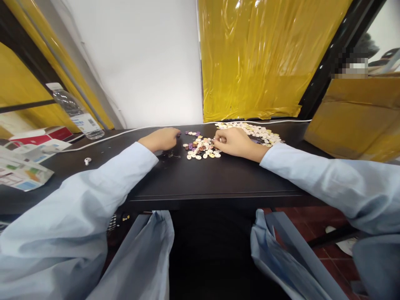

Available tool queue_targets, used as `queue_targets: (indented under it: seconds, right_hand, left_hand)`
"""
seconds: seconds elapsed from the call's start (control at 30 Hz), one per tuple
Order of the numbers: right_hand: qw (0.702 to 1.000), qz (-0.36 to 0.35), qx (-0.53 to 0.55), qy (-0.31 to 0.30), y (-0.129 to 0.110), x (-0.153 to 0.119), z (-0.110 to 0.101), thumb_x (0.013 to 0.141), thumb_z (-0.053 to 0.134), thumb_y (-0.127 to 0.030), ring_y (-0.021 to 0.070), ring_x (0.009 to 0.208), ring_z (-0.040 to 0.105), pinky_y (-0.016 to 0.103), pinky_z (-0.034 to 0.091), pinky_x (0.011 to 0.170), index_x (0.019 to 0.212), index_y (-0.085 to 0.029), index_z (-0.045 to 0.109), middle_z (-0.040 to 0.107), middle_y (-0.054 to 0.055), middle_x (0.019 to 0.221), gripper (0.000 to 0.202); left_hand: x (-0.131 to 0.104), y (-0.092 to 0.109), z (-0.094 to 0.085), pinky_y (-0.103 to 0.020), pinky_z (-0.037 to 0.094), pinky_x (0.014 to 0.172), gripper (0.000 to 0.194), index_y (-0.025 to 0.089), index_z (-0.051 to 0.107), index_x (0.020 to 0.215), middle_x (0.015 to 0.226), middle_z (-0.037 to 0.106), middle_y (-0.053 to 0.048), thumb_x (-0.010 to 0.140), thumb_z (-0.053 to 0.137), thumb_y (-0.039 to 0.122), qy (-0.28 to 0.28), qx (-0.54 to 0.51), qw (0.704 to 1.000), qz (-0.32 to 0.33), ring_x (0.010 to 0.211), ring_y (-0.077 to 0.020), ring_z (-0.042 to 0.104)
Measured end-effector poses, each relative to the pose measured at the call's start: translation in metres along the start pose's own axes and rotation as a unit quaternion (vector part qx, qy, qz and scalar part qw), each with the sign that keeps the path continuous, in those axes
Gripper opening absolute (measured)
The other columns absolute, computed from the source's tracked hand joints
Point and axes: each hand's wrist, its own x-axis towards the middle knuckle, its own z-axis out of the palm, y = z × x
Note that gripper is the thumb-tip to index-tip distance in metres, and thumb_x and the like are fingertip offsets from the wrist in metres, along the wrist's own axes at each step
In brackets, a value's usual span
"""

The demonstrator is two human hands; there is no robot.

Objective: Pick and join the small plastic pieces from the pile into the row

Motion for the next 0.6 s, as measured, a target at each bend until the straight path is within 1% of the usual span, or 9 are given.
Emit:
queue_targets:
  seconds: [0.1, 0.13, 0.17, 0.23, 0.3, 0.37, 0.47, 0.53, 0.6]
  right_hand:
    - [1.000, -0.003, 0.000, 0.001, 0.001, 0.000, 0.002, 0.082, 0.056, -0.029, 0.0180, 0.068, 0.058, 0.028, 0.033, 0.063, 0.077, -0.019, 0.068, 0.071, 0.004, 0.074, 0.017]
    - [1.000, -0.004, 0.000, 0.000, 0.001, 0.001, 0.002, 0.082, 0.056, -0.029, 0.0181, 0.068, 0.058, 0.028, 0.033, 0.063, 0.077, -0.019, 0.069, 0.071, 0.004, 0.074, 0.017]
    - [1.000, -0.004, 0.000, 0.000, 0.001, 0.001, 0.002, 0.082, 0.057, -0.029, 0.0182, 0.068, 0.059, 0.028, 0.033, 0.063, 0.077, -0.019, 0.069, 0.071, 0.004, 0.074, 0.017]
    - [1.000, -0.002, -0.001, 0.000, 0.000, 0.001, 0.001, 0.082, 0.057, -0.029, 0.0183, 0.068, 0.059, 0.028, 0.033, 0.063, 0.078, -0.019, 0.069, 0.071, 0.004, 0.075, 0.017]
    - [1.000, 0.001, -0.002, -0.004, -0.001, 0.000, 0.000, 0.083, 0.057, -0.029, 0.0183, 0.067, 0.058, 0.028, 0.033, 0.063, 0.078, -0.019, 0.069, 0.071, 0.004, 0.074, 0.017]
    - [1.000, 0.002, -0.003, -0.009, -0.001, 0.000, 0.000, 0.083, 0.057, -0.029, 0.0183, 0.067, 0.058, 0.028, 0.033, 0.063, 0.078, -0.019, 0.069, 0.071, 0.004, 0.073, 0.017]
    - [1.000, 0.000, -0.004, -0.008, 0.000, 0.001, 0.001, 0.082, 0.057, -0.029, 0.0186, 0.067, 0.058, 0.028, 0.033, 0.063, 0.078, -0.019, 0.069, 0.070, 0.004, 0.073, 0.016]
    - [1.000, -0.003, -0.003, -0.006, 0.001, 0.001, 0.002, 0.082, 0.057, -0.029, 0.0186, 0.067, 0.058, 0.028, 0.032, 0.063, 0.078, -0.019, 0.069, 0.070, 0.004, 0.073, 0.016]
    - [1.000, -0.004, -0.003, -0.009, 0.001, 0.001, 0.002, 0.082, 0.057, -0.030, 0.0184, 0.067, 0.058, 0.028, 0.032, 0.063, 0.078, -0.019, 0.069, 0.071, 0.004, 0.074, 0.017]
  left_hand:
    - [0.010, 0.000, 0.008, -0.035, 0.039, 0.115, 0.067, 0.007, 0.044, 0.151, 0.156, 0.046, -0.018, 0.084, 0.047, 0.008, -0.033, 0.019, 0.999, 0.006, 0.141, -0.0282, 0.048]
    - [0.012, 0.000, 0.010, -0.036, 0.039, 0.115, 0.069, 0.007, 0.043, 0.151, 0.157, 0.045, -0.018, 0.083, 0.047, 0.007, -0.033, 0.019, 0.999, 0.005, 0.142, -0.0289, 0.047]
    - [0.014, 0.000, 0.011, -0.036, 0.041, 0.114, 0.069, 0.008, 0.045, 0.151, 0.155, 0.047, -0.018, 0.082, 0.047, 0.006, -0.033, 0.018, 0.999, 0.005, 0.140, -0.0292, 0.049]
    - [0.016, -0.002, 0.011, -0.036, 0.045, 0.109, 0.063, 0.012, 0.054, 0.144, 0.147, 0.057, -0.017, 0.081, 0.047, 0.007, -0.023, 0.012, 1.000, 0.015, 0.131, -0.0286, 0.057]
    - [0.017, -0.002, 0.011, -0.034, 0.048, 0.102, 0.054, 0.016, 0.065, 0.132, 0.133, 0.067, -0.014, 0.081, 0.048, 0.010, 0.003, -0.002, 0.999, 0.035, 0.119, -0.0273, 0.065]
    - [0.017, -0.002, 0.011, -0.032, 0.050, 0.096, 0.045, 0.018, 0.072, 0.119, 0.121, 0.073, -0.012, 0.080, 0.050, 0.012, 0.038, -0.017, 0.998, 0.056, 0.108, -0.0260, 0.068]
    - [0.015, 0.000, 0.012, -0.030, 0.051, 0.088, 0.036, 0.018, 0.074, 0.105, 0.107, 0.076, -0.010, 0.078, 0.051, 0.013, 0.077, -0.029, 0.994, 0.077, 0.096, -0.0241, 0.069]
    - [0.014, 0.003, 0.011, -0.030, 0.051, 0.084, 0.032, 0.017, 0.073, 0.102, 0.103, 0.075, -0.011, 0.079, 0.051, 0.012, 0.089, -0.029, 0.992, 0.080, 0.092, -0.0236, 0.069]
    - [0.012, 0.007, 0.010, -0.031, 0.051, 0.082, 0.031, 0.015, 0.072, 0.103, 0.103, 0.074, -0.012, 0.081, 0.050, 0.011, 0.092, -0.027, 0.993, 0.073, 0.091, -0.0241, 0.068]
